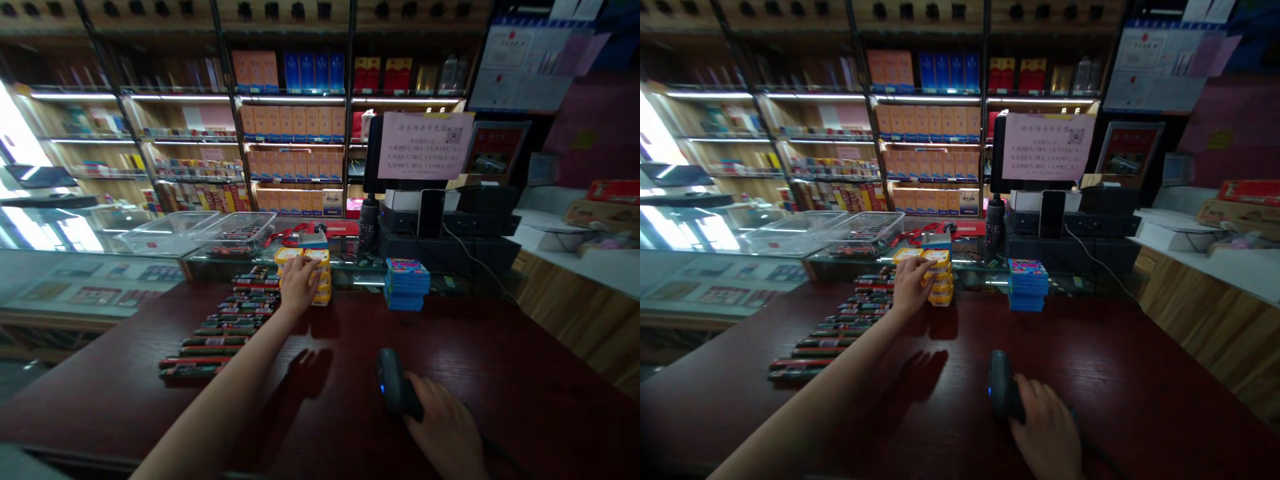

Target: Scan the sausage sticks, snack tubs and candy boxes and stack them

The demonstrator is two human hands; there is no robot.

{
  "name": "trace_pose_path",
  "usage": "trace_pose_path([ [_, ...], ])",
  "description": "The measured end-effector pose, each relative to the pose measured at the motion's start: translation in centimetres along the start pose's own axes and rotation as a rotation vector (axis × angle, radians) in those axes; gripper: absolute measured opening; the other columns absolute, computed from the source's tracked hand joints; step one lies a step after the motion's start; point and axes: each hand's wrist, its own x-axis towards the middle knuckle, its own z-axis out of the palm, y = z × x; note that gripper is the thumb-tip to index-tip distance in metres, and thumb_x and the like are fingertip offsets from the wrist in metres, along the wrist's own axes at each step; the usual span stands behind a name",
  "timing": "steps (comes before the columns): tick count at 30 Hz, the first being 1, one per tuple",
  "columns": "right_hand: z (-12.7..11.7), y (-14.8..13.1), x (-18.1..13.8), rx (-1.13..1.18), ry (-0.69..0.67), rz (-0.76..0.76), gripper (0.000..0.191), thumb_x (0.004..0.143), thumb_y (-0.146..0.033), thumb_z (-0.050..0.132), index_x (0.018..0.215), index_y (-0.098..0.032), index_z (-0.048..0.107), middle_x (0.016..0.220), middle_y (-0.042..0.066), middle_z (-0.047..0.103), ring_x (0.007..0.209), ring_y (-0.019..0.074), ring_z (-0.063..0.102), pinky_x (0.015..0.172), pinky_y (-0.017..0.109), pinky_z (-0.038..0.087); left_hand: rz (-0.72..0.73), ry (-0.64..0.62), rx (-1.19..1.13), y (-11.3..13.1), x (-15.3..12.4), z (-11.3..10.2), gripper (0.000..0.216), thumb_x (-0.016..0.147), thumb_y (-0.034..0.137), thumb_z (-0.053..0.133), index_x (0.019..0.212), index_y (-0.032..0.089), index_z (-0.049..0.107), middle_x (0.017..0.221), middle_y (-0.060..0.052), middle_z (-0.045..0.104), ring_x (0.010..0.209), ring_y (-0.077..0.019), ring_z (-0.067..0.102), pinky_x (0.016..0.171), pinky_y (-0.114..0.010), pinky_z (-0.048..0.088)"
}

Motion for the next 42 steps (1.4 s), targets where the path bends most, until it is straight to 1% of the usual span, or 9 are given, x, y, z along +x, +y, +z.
trace_pose_path([
  [6, 0.1, -0.7, -0.1, -0.032, 0.020, 0.056, 0.042, 0.073, -0.015, 0.055, 0.113, -0.025, 0.055, 0.101, 0.003, 0.068, 0.092, 0.0208, 0.061, 0.082, 0.033, 0.041, 0.175, -0.251, 0.189, -4.2, 2.6, -2.3, 0.031, 0.082, 0.022, 0.056, 0.112, 0.022, 0.065, 0.117, -0.008, 0.061, 0.108, -0.0262, 0.050, 0.094, -0.040, 0.041],
  [13, 0.3, -0.7, -0.2, -0.039, 0.028, 0.051, 0.039, 0.076, -0.016, 0.053, 0.115, -0.024, 0.054, 0.102, 0.003, 0.067, 0.094, 0.0207, 0.061, 0.084, 0.034, 0.041, 0.376, -0.414, 0.248, -5.4, 5.0, -2.7, 0.022, 0.084, 0.019, 0.053, 0.099, 0.021, 0.069, 0.113, -0.007, 0.066, 0.106, -0.0237, 0.055, 0.090, -0.037, 0.043],
  [19, 0.5, -0.7, 0.0, -0.031, 0.055, 0.044, 0.040, 0.074, -0.017, 0.054, 0.113, -0.024, 0.055, 0.100, 0.003, 0.067, 0.091, 0.0206, 0.061, 0.081, 0.033, 0.041, 0.409, -0.482, 0.318, -5.0, 5.8, -2.1, 0.015, 0.084, 0.017, 0.053, 0.090, 0.016, 0.067, 0.094, -0.011, 0.067, 0.093, -0.0218, 0.059, 0.079, -0.031, 0.044],
  [24, 0.6, -0.6, 0.1, -0.021, 0.068, 0.036, 0.039, 0.074, -0.018, 0.054, 0.113, -0.024, 0.055, 0.097, 0.003, 0.068, 0.089, 0.0204, 0.062, 0.080, 0.032, 0.042, 0.420, -0.402, 0.344, -3.9, 5.3, -2.6, 0.015, 0.087, 0.014, 0.048, 0.094, 0.014, 0.062, 0.095, -0.012, 0.063, 0.093, -0.0216, 0.058, 0.078, -0.032, 0.046],
  [31, 0.1, -0.8, 0.2, 0.003, 0.024, 0.062, 0.041, 0.075, -0.019, 0.052, 0.116, -0.024, 0.057, 0.101, 0.004, 0.069, 0.091, 0.0214, 0.062, 0.082, 0.033, 0.043, 0.276, -0.162, 0.092, -1.1, -2.0, -3.4, 0.016, 0.090, 0.021, 0.045, 0.103, 0.017, 0.055, 0.102, -0.009, 0.061, 0.098, -0.0208, 0.056, 0.086, -0.034, 0.047],
  [34, -1.5, -1.2, 0.9, 0.069, -0.017, 0.108, 0.044, 0.076, -0.018, 0.050, 0.120, -0.022, 0.055, 0.109, 0.006, 0.068, 0.098, 0.0222, 0.062, 0.085, 0.034, 0.044, 0.204, -0.166, 0.004, -0.5, -6.9, -2.5, 0.018, 0.089, 0.015, 0.043, 0.103, 0.018, 0.054, 0.099, -0.008, 0.061, 0.096, -0.0198, 0.057, 0.086, -0.034, 0.048],
  [37, -3.7, -1.9, 2.0, 0.205, -0.187, 0.203, 0.027, 0.080, -0.028, 0.049, 0.105, -0.026, 0.060, 0.099, 0.003, 0.070, 0.088, 0.0233, 0.066, 0.077, 0.035, 0.047, 0.102, -0.195, -0.050, -0.3, -10.5, -1.3, 0.015, 0.088, 0.014, 0.044, 0.098, 0.019, 0.054, 0.095, -0.007, 0.061, 0.092, -0.0194, 0.058, 0.083, -0.034, 0.050],
  [40, -5.4, -3.0, 2.6, 0.386, -0.318, 0.246, 0.031, 0.081, -0.039, 0.050, 0.107, -0.025, 0.058, 0.102, 0.005, 0.070, 0.092, 0.0241, 0.066, 0.078, 0.036, 0.047, -0.014, -0.198, -0.097, -0.4, -12.3, -0.4, 0.012, 0.088, 0.015, 0.045, 0.095, 0.019, 0.054, 0.093, -0.006, 0.060, 0.089, -0.0192, 0.058, 0.081, -0.034, 0.051],
  [42, -5.8, -3.9, 2.5, 0.517, -0.286, 0.254, 0.038, 0.079, -0.039, 0.051, 0.114, -0.023, 0.057, 0.110, 0.006, 0.068, 0.100, 0.0227, 0.064, 0.083, 0.034, 0.047, -0.055, -0.190, -0.117, -0.5, -12.7, 0.0, 0.010, 0.088, 0.017, 0.046, 0.094, 0.019, 0.054, 0.093, -0.006, 0.060, 0.089, -0.0194, 0.058, 0.080, -0.034, 0.051],
])
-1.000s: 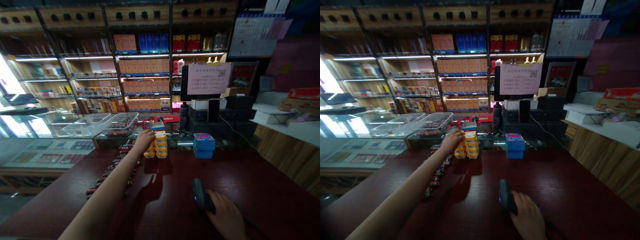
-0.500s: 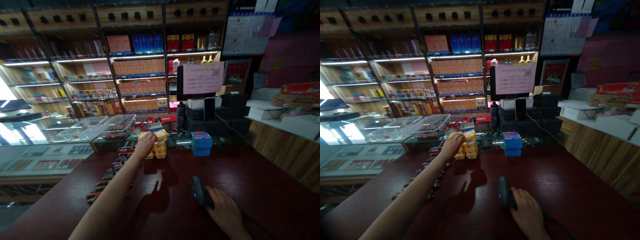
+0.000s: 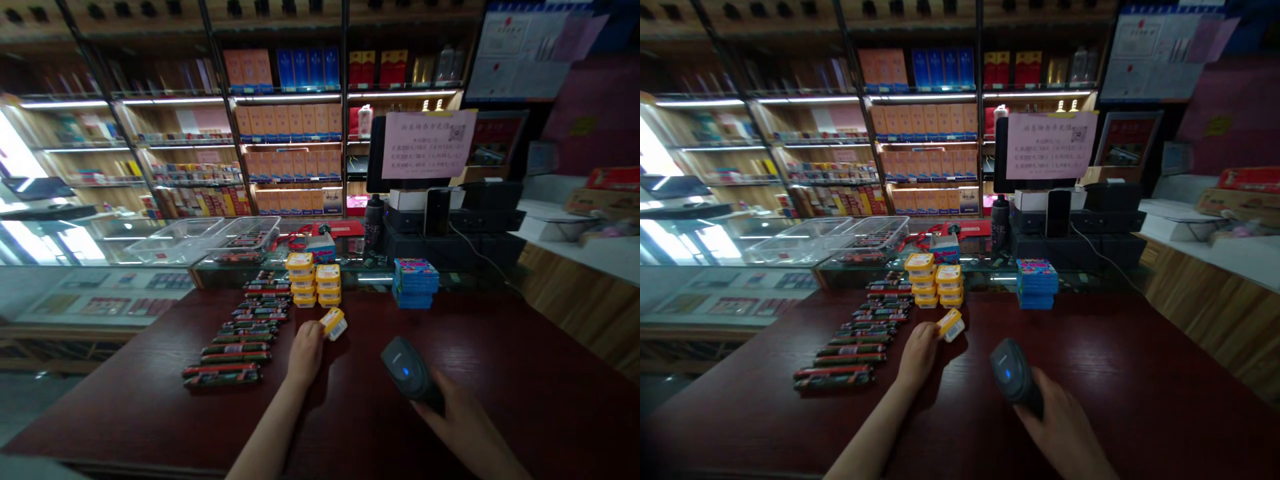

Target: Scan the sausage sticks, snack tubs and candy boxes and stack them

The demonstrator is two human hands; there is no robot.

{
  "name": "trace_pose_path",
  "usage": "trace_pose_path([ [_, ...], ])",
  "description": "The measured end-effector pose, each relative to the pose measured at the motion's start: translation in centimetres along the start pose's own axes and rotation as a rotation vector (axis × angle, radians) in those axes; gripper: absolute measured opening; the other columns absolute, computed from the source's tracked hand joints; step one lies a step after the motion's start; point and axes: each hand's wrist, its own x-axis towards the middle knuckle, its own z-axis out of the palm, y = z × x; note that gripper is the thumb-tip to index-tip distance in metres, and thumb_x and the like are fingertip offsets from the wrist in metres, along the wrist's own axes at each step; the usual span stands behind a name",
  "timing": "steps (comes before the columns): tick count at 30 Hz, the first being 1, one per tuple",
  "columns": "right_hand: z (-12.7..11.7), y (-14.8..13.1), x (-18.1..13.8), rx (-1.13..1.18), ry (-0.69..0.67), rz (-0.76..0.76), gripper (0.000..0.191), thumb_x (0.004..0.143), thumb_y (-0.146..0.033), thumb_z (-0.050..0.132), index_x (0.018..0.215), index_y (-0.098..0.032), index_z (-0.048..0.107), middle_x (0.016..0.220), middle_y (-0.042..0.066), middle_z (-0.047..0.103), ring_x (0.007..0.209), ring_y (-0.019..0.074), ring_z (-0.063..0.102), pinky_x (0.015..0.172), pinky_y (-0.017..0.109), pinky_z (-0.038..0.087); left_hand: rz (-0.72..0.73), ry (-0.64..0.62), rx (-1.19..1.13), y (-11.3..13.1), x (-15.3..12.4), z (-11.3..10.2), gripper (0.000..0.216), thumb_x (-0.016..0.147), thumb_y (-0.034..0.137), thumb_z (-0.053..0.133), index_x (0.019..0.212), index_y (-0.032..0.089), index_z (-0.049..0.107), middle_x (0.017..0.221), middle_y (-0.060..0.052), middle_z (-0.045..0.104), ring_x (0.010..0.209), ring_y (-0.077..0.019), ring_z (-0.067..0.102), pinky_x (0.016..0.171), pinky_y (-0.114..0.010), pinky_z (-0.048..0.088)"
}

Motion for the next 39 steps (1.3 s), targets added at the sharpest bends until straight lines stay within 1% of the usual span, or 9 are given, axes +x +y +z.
trace_pose_path([
  [3, 0.9, -1.1, -0.7, 0.131, 0.022, 0.007, 0.040, 0.073, -0.036, 0.059, 0.109, -0.021, 0.061, 0.108, 0.007, 0.070, 0.098, 0.0226, 0.065, 0.086, 0.032, 0.048, -0.009, 0.024, -0.034, -0.1, -0.2, 0.3, 0.009, 0.089, 0.019, 0.047, 0.094, 0.019, 0.054, 0.093, -0.006, 0.061, 0.089, -0.0192, 0.058, 0.080, -0.034, 0.051],
  [7, 1.2, -2.1, -1.1, 0.206, -0.051, 0.029, 0.038, 0.072, -0.037, 0.064, 0.105, -0.019, 0.064, 0.104, 0.007, 0.071, 0.095, 0.0226, 0.066, 0.084, 0.031, 0.050, -0.005, 0.034, -0.065, 0.0, -0.5, 0.3, 0.010, 0.089, 0.021, 0.048, 0.096, 0.019, 0.055, 0.095, -0.006, 0.061, 0.091, -0.0192, 0.058, 0.082, -0.035, 0.051],
  [13, 0.2, -3.4, -1.2, 0.196, -0.120, -0.032, 0.034, 0.077, -0.036, 0.059, 0.107, -0.019, 0.065, 0.106, 0.009, 0.071, 0.098, 0.0243, 0.066, 0.084, 0.031, 0.051, -0.044, 0.005, -0.079, 0.7, -0.5, 0.1, 0.011, 0.086, 0.016, 0.051, 0.095, 0.020, 0.056, 0.095, -0.007, 0.062, 0.093, -0.0201, 0.058, 0.084, -0.036, 0.051],
  [19, 0.2, -2.5, -1.4, 0.118, -0.127, -0.043, 0.033, 0.077, -0.034, 0.059, 0.107, -0.020, 0.063, 0.105, 0.007, 0.071, 0.096, 0.0223, 0.066, 0.084, 0.030, 0.050, -0.053, -0.002, -0.069, 0.9, -0.5, -0.1, 0.010, 0.087, 0.017, 0.050, 0.094, 0.019, 0.057, 0.094, -0.007, 0.062, 0.092, -0.0194, 0.058, 0.084, -0.035, 0.051],
  [26, 0.4, -0.1, -0.7, -0.325, 0.088, -0.062, 0.036, 0.070, -0.022, 0.057, 0.105, -0.027, 0.062, 0.095, 0.002, 0.072, 0.081, 0.0221, 0.068, 0.070, 0.030, 0.049, 0.105, -0.059, -0.078, 0.8, -0.8, -0.2, 0.016, 0.091, 0.020, 0.046, 0.099, 0.019, 0.059, 0.101, -0.008, 0.062, 0.097, -0.0187, 0.057, 0.087, -0.033, 0.051],
  [29, 0.7, 1.2, -0.1, -0.440, 0.181, -0.110, 0.032, 0.073, -0.019, 0.053, 0.103, -0.027, 0.061, 0.092, 0.001, 0.072, 0.076, 0.0204, 0.068, 0.068, 0.030, 0.047, 0.182, -0.107, -0.103, 1.2, -0.9, -0.2, 0.018, 0.091, 0.020, 0.046, 0.098, 0.020, 0.062, 0.102, -0.007, 0.062, 0.100, -0.0181, 0.057, 0.089, -0.033, 0.050],
  [31, 1.1, 2.3, 0.1, -0.474, 0.230, -0.141, 0.029, 0.077, -0.021, 0.051, 0.105, -0.025, 0.060, 0.095, 0.003, 0.071, 0.079, 0.0205, 0.067, 0.071, 0.032, 0.047, 0.135, -0.109, -0.098, 1.3, -0.9, 0.0, 0.016, 0.089, 0.021, 0.050, 0.096, 0.021, 0.064, 0.106, -0.008, 0.061, 0.101, -0.0189, 0.057, 0.089, -0.035, 0.051],
  [35, 2.5, 4.6, 0.3, -0.492, 0.297, -0.221, 0.032, 0.078, -0.021, 0.053, 0.109, -0.025, 0.058, 0.102, 0.004, 0.069, 0.089, 0.0206, 0.065, 0.077, 0.032, 0.046, -0.077, -0.100, -0.136, 1.4, -0.7, 0.7, 0.021, 0.082, 0.024, 0.062, 0.102, 0.023, 0.067, 0.109, -0.009, 0.060, 0.096, -0.0205, 0.061, 0.083, -0.036, 0.053],
  [39, 3.4, 5.9, 0.3, -0.493, 0.335, -0.238, 0.038, 0.076, -0.021, 0.055, 0.114, -0.025, 0.056, 0.102, 0.004, 0.069, 0.088, 0.0201, 0.064, 0.080, 0.032, 0.045, -0.131, -0.150, -0.265, 1.8, 0.8, 2.1, 0.024, 0.081, 0.023, 0.062, 0.105, 0.022, 0.068, 0.104, -0.009, 0.064, 0.094, -0.0200, 0.063, 0.084, -0.035, 0.053],
])
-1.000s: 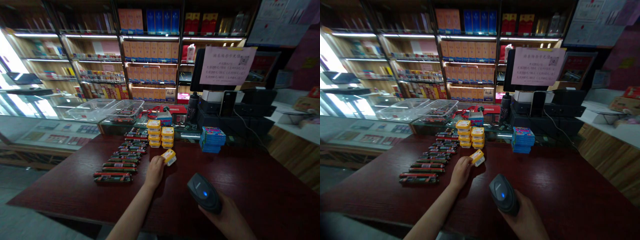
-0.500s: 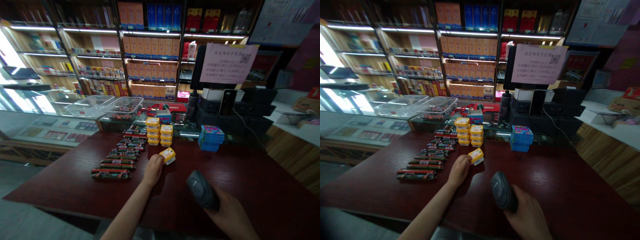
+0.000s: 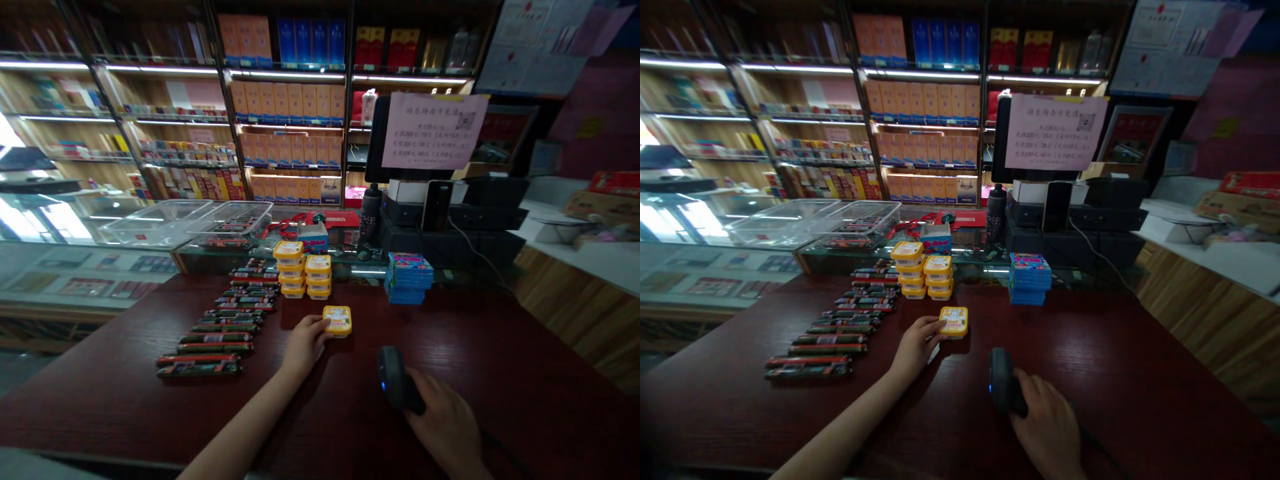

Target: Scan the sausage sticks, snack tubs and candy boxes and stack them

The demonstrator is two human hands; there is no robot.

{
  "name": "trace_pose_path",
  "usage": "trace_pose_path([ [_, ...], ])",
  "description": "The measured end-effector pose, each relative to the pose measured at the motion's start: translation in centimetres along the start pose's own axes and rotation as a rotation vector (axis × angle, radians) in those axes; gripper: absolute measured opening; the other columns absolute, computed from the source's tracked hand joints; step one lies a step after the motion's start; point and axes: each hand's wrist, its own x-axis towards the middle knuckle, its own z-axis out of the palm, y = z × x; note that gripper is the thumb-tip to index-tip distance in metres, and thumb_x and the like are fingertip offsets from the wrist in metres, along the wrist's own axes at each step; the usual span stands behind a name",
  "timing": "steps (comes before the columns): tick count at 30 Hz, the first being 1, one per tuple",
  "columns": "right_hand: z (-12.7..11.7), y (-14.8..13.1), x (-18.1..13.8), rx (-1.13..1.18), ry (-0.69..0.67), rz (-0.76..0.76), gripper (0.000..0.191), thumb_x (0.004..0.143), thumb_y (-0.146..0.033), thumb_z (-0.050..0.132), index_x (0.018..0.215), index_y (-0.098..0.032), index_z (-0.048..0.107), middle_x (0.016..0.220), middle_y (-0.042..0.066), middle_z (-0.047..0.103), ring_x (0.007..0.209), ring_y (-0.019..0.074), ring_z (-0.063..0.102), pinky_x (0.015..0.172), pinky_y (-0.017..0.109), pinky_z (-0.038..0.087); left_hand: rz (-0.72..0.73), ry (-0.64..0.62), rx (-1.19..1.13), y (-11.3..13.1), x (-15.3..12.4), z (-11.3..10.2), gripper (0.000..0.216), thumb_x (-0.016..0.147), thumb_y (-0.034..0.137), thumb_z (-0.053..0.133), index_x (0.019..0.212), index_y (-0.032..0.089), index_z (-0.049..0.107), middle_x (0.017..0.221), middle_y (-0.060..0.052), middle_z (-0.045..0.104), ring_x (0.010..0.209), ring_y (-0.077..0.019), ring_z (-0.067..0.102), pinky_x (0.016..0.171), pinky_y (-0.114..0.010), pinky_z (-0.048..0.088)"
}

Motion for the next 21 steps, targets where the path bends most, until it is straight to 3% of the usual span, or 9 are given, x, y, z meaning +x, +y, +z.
trace_pose_path([
  [8, -0.5, 0.0, 0.4, -0.020, -0.082, 0.008, 0.036, 0.080, -0.022, 0.050, 0.116, -0.024, 0.056, 0.100, 0.003, 0.070, 0.086, 0.0190, 0.065, 0.078, 0.031, 0.046, -0.138, 0.070, -0.138, 2.0, 7.0, 6.4, 0.016, 0.066, 0.011, 0.072, 0.082, 0.016, 0.070, 0.084, -0.003, 0.057, 0.078, -0.0148, 0.058, 0.073, -0.030, 0.052],
  [12, -0.4, 0.0, 0.5, -0.028, -0.074, 0.041, 0.039, 0.077, -0.020, 0.052, 0.115, -0.025, 0.056, 0.099, 0.003, 0.070, 0.088, 0.0200, 0.064, 0.076, 0.032, 0.046, -0.207, 0.105, -0.198, 2.5, 10.0, 9.2, 0.016, 0.065, 0.005, 0.071, 0.079, 0.014, 0.070, 0.084, -0.004, 0.057, 0.079, -0.0146, 0.058, 0.076, -0.030, 0.051],
  [17, 0.0, -0.1, 0.5, -0.017, -0.033, 0.041, 0.041, 0.074, -0.016, 0.052, 0.114, -0.026, 0.057, 0.096, 0.002, 0.069, 0.086, 0.0199, 0.064, 0.075, 0.031, 0.045, -0.190, 0.088, -0.210, 2.9, 11.5, 10.8, 0.016, 0.068, 0.004, 0.068, 0.079, 0.015, 0.071, 0.085, -0.004, 0.058, 0.081, -0.0154, 0.058, 0.078, -0.032, 0.050],
  [21, -0.2, -0.2, 0.5, -0.027, -0.046, 0.054, 0.039, 0.076, -0.018, 0.053, 0.115, -0.026, 0.056, 0.097, 0.002, 0.069, 0.086, 0.0199, 0.064, 0.075, 0.032, 0.045, -0.103, 0.031, -0.183, 3.0, 10.8, 10.1, 0.025, 0.073, 0.007, 0.064, 0.096, 0.016, 0.069, 0.092, -0.006, 0.060, 0.085, -0.0165, 0.059, 0.082, -0.032, 0.050],
])
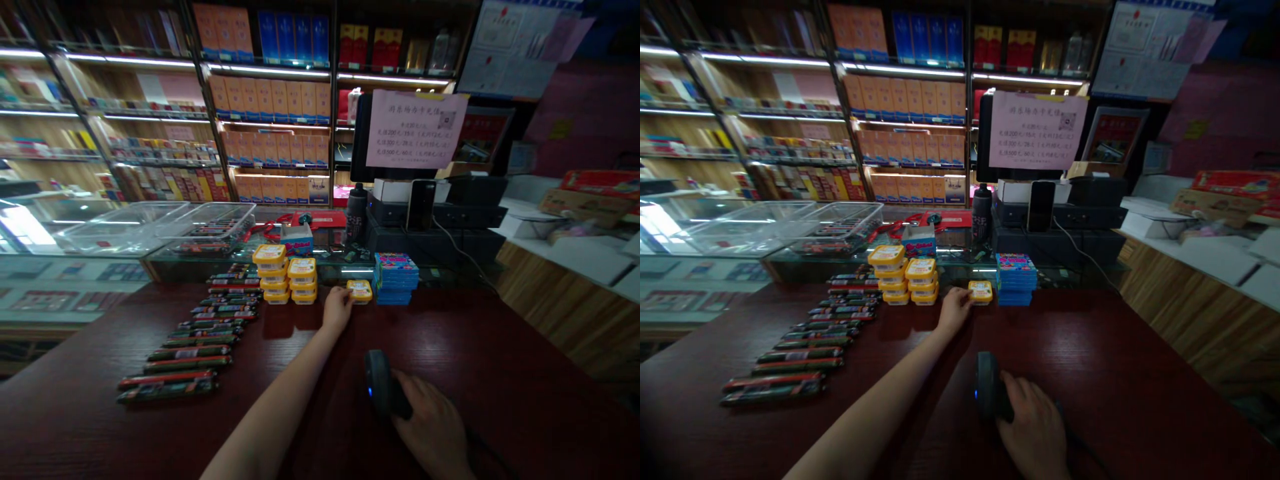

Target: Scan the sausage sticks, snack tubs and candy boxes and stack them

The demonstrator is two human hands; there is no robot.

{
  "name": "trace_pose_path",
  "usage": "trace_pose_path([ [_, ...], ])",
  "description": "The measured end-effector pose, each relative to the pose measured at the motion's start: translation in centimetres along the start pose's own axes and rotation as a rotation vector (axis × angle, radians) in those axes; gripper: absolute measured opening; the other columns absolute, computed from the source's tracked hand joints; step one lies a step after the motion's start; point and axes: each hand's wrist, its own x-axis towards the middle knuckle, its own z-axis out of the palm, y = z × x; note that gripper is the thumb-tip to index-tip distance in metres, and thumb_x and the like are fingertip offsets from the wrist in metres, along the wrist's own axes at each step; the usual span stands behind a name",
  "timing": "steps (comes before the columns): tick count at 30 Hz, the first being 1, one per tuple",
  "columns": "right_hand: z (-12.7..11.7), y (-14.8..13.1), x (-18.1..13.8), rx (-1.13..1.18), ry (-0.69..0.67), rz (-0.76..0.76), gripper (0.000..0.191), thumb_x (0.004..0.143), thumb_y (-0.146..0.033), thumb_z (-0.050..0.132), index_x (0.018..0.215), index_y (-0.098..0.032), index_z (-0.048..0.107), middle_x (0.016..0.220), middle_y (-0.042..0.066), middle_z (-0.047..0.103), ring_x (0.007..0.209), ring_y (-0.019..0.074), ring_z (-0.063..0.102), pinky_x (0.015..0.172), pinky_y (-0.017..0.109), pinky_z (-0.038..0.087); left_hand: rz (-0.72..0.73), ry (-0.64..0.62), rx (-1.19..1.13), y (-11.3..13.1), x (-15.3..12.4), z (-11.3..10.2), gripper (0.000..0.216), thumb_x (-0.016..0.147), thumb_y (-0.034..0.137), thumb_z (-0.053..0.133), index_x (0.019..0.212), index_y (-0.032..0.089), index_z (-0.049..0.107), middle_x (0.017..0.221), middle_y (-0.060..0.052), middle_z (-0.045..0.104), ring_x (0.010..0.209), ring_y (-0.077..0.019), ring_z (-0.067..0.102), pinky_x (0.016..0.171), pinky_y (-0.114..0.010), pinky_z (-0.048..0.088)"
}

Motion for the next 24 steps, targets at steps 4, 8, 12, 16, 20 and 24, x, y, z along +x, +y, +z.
trace_pose_path([
  [4, -0.1, 0.3, 0.0, 0.009, -0.017, -0.022, 0.035, 0.080, -0.020, 0.052, 0.114, -0.025, 0.056, 0.099, 0.003, 0.070, 0.088, 0.0194, 0.065, 0.077, 0.031, 0.045, 0.198, 0.024, 0.172, 0.6, -1.5, -3.6, 0.029, 0.082, 0.013, 0.056, 0.109, 0.019, 0.065, 0.099, -0.007, 0.061, 0.093, -0.0182, 0.056, 0.084, -0.033, 0.047],
  [8, 0.3, 1.0, -0.2, 0.011, -0.023, -0.072, 0.037, 0.079, -0.021, 0.053, 0.115, -0.026, 0.056, 0.103, 0.002, 0.070, 0.089, 0.0188, 0.066, 0.075, 0.030, 0.046, 0.289, 0.188, 0.477, 0.9, -2.1, -9.0, 0.027, 0.087, 0.020, 0.050, 0.109, 0.023, 0.064, 0.106, -0.008, 0.060, 0.101, -0.0240, 0.052, 0.090, -0.040, 0.042],
  [12, 0.4, 0.8, -0.4, 0.005, -0.010, -0.047, 0.039, 0.079, -0.022, 0.054, 0.117, -0.026, 0.055, 0.106, 0.002, 0.069, 0.093, 0.0201, 0.065, 0.078, 0.031, 0.046, 0.192, 0.295, 0.735, -0.1, -1.2, -13.4, 0.028, 0.088, 0.023, 0.048, 0.112, 0.023, 0.061, 0.115, -0.011, 0.059, 0.105, -0.0290, 0.050, 0.089, -0.044, 0.038],
  [16, 0.1, 0.5, -0.5, 0.016, 0.000, -0.044, 0.037, 0.079, -0.021, 0.054, 0.116, -0.026, 0.055, 0.107, 0.002, 0.069, 0.093, 0.0198, 0.064, 0.082, 0.032, 0.045, 0.235, 0.153, 0.849, -0.9, 0.3, -15.8, 0.020, 0.088, 0.021, 0.047, 0.100, 0.022, 0.063, 0.110, -0.011, 0.062, 0.101, -0.0275, 0.051, 0.085, -0.040, 0.039],
  [20, 0.3, 0.9, -0.4, 0.014, 0.003, -0.093, 0.037, 0.079, -0.024, 0.056, 0.117, -0.026, 0.055, 0.104, 0.001, 0.069, 0.090, 0.0188, 0.065, 0.080, 0.031, 0.047, 0.340, 0.019, 0.881, -0.3, 1.3, -17.0, 0.018, 0.088, 0.017, 0.044, 0.093, 0.019, 0.061, 0.103, -0.011, 0.063, 0.095, -0.0250, 0.054, 0.082, -0.038, 0.042],
  [24, 0.5, 1.0, -0.5, 0.009, 0.028, -0.093, 0.039, 0.078, -0.023, 0.058, 0.116, -0.026, 0.055, 0.102, 0.000, 0.069, 0.089, 0.0188, 0.065, 0.080, 0.031, 0.048, 0.373, 0.030, 0.855, 0.7, 0.2, -17.1, 0.019, 0.088, 0.014, 0.044, 0.100, 0.018, 0.058, 0.109, -0.011, 0.062, 0.101, -0.0239, 0.055, 0.083, -0.036, 0.044],
])
